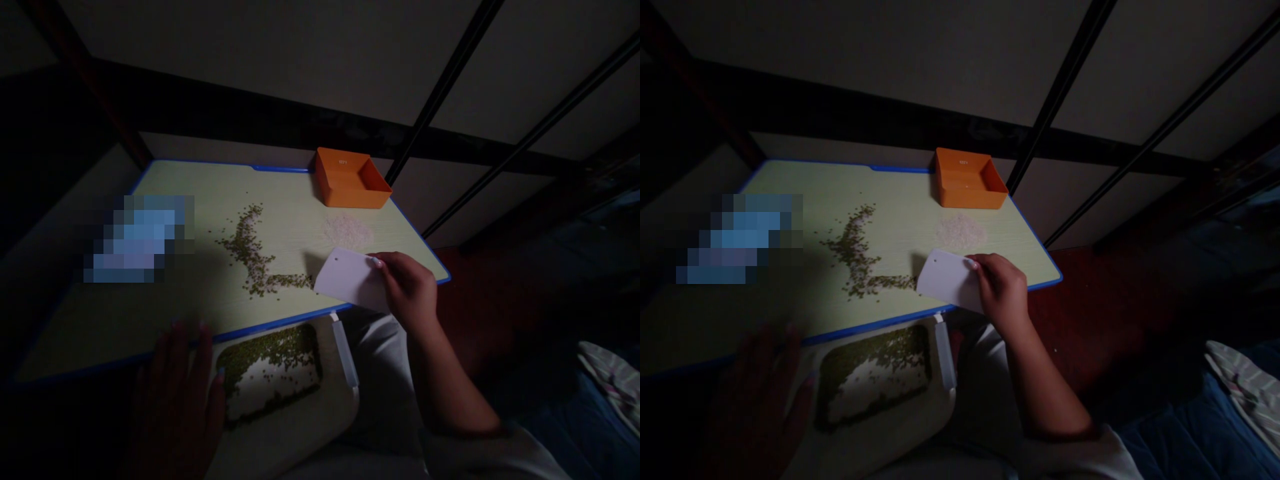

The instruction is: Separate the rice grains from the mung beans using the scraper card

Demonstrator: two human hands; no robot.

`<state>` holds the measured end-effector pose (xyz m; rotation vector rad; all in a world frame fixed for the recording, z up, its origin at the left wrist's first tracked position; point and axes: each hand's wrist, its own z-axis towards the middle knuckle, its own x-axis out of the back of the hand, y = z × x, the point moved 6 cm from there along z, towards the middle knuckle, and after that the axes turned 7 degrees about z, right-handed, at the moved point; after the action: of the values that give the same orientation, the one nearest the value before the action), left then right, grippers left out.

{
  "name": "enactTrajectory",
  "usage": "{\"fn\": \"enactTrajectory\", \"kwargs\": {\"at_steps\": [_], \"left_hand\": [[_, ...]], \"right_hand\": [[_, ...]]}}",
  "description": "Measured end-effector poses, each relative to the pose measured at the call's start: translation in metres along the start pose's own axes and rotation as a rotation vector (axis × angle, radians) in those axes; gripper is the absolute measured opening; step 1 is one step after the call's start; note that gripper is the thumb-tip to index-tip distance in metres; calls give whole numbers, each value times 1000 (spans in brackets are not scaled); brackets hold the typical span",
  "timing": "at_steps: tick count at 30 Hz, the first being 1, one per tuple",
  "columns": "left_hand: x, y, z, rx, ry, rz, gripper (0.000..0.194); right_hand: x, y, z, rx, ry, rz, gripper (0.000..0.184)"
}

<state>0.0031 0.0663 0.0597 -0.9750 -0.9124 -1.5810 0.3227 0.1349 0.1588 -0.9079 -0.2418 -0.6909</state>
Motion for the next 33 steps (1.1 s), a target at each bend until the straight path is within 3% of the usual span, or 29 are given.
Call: {"fn": "enactTrajectory", "kwargs": {"at_steps": [8, 15, 23, 27, 33], "left_hand": [[-2, -1, -1, 11, 1, -13, 74], [-1, -1, -1, 5, 28, -11, 69], [-2, 0, 1, 25, -22, -19, 74], [0, 1, 1, 32, -11, -17, 75], [-1, 0, 2, 20, -24, -10, 77]], "right_hand": [[1, 9, -1, -36, 59, -8, 17], [-7, 6, 0, -65, 23, 59, 16], [10, 26, 5, -154, 133, -30, 19], [1, 35, 10, -232, 121, 2, 21], [-14, 26, 8, -267, 99, 124, 19]]}}
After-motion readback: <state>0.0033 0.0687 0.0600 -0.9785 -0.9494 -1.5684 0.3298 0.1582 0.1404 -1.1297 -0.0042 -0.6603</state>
